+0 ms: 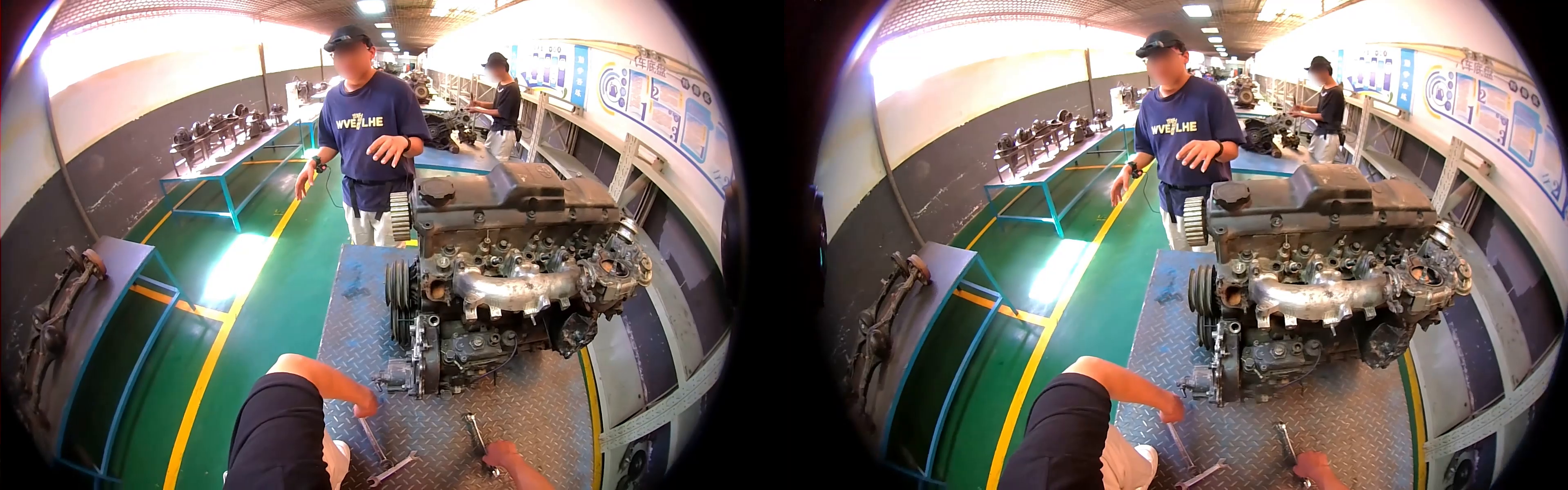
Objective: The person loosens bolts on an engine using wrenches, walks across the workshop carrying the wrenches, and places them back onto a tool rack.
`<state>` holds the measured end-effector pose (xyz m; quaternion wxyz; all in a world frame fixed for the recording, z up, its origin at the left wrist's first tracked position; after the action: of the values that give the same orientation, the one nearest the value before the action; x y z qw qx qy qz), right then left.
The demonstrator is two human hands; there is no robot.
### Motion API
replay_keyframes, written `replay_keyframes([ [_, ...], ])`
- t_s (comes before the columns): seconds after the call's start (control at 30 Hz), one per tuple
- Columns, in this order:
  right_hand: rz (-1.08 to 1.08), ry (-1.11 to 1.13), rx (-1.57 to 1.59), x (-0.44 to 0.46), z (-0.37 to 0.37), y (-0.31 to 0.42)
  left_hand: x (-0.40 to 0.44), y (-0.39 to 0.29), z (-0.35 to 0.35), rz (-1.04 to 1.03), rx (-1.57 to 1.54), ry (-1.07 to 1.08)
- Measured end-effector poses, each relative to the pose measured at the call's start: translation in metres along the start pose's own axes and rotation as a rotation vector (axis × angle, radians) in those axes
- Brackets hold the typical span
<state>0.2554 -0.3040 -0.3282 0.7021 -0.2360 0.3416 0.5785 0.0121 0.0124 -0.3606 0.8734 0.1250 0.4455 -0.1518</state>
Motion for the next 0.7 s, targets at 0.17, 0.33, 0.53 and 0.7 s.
replay_keyframes([
  [0.17, -0.023, 0.039, 0.032, -0.003, 0.006, 0.003, -0.006, 0.0, 0.003, 0.026, -0.041, -0.002],
  [0.33, -0.019, -0.036, 0.019, -0.006, 0.006, 0.004, -0.008, -0.002, 0.003, -0.005, -0.028, 0.013],
  [0.53, -0.018, -0.034, 0.061, -0.007, 0.005, 0.001, -0.001, -0.001, -0.003, 0.039, -0.044, 0.003],
  [0.7, -0.013, -0.031, 0.057, -0.008, 0.006, 0.003, -0.001, -0.002, -0.004, 0.027, -0.008, 0.0],
])
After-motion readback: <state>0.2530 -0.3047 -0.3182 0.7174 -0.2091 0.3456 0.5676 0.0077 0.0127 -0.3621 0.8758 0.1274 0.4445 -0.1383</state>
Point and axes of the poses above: each hand's wrist, its own x-axis towards the middle knuckle, its own z-axis out of the back of the hand, y = z × x, the point moved 4 cm from there along x, towards the middle knuckle, and after that the axes turned 14 degrees about z, right-handed, at the moved point
